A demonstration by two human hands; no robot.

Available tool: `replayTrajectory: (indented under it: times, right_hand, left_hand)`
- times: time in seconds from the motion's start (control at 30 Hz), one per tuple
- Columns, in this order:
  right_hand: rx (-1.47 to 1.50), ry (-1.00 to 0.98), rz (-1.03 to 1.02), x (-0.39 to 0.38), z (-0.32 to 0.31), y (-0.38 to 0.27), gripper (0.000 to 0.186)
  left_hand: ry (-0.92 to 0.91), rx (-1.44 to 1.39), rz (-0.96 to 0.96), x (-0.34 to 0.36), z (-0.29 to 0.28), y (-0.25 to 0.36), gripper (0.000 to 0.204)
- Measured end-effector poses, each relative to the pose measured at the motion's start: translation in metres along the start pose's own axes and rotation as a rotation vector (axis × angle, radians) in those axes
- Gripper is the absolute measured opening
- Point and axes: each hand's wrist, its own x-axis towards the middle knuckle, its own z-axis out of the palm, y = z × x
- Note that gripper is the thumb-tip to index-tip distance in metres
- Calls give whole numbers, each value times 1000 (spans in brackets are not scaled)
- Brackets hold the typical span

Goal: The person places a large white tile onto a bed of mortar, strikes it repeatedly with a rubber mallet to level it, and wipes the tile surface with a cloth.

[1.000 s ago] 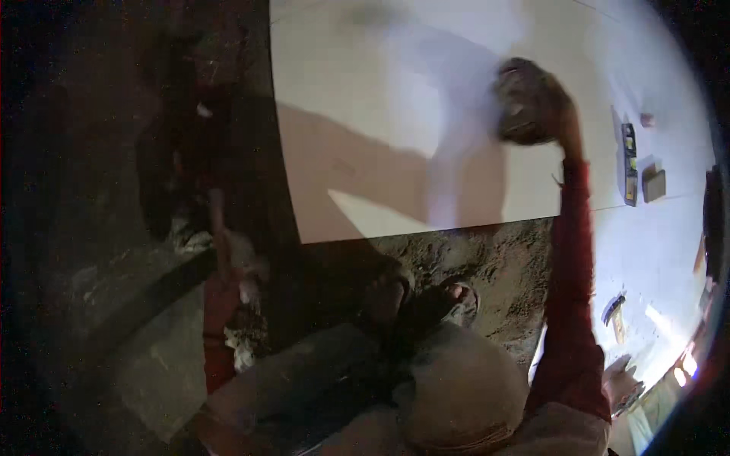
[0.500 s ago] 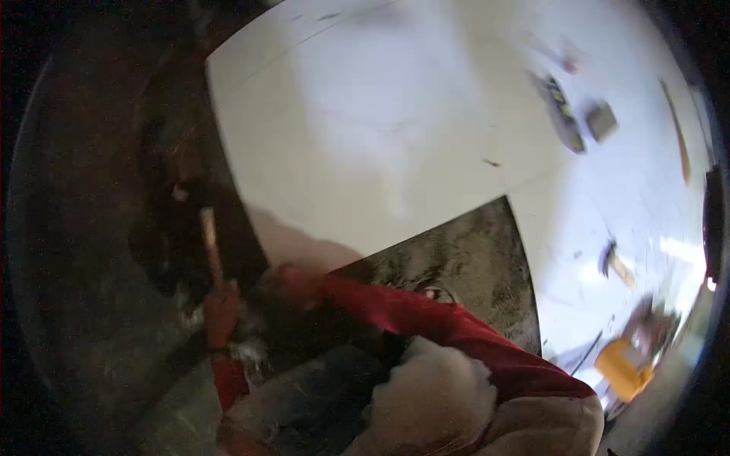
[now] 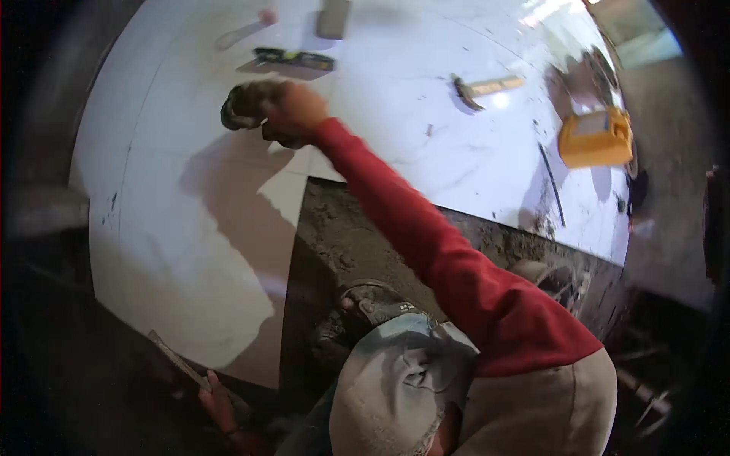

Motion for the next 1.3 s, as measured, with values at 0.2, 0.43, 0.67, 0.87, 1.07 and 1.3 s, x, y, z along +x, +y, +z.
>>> replayTrajectory:
  times: [0.2,0.43,0.67,0.87,1.07,1.3]
  right_hand:
    - [-463,303,-97,-29,99,58,62]
    - [-701,167,75,-235,-51,126,55]
    - [-560,-509,756,-354,-281,143,38]
    - [245,-143,407,-245,-285,66,30]
    - [-74,-274,-24,-85,-177,60,36]
    - [-550,108,-441,-49,-87,16,33]
  left_hand:
    - [17,248,128,40,33,63,51]
    - [-82,67,158,44,57,59,48]
    - [-79,306,51,30,20,21,49]
    - [23,167,52,27,10,37,51]
    - [-76,217,121,29,27,77,42]
    - [-207,293,232,43,72,106,31]
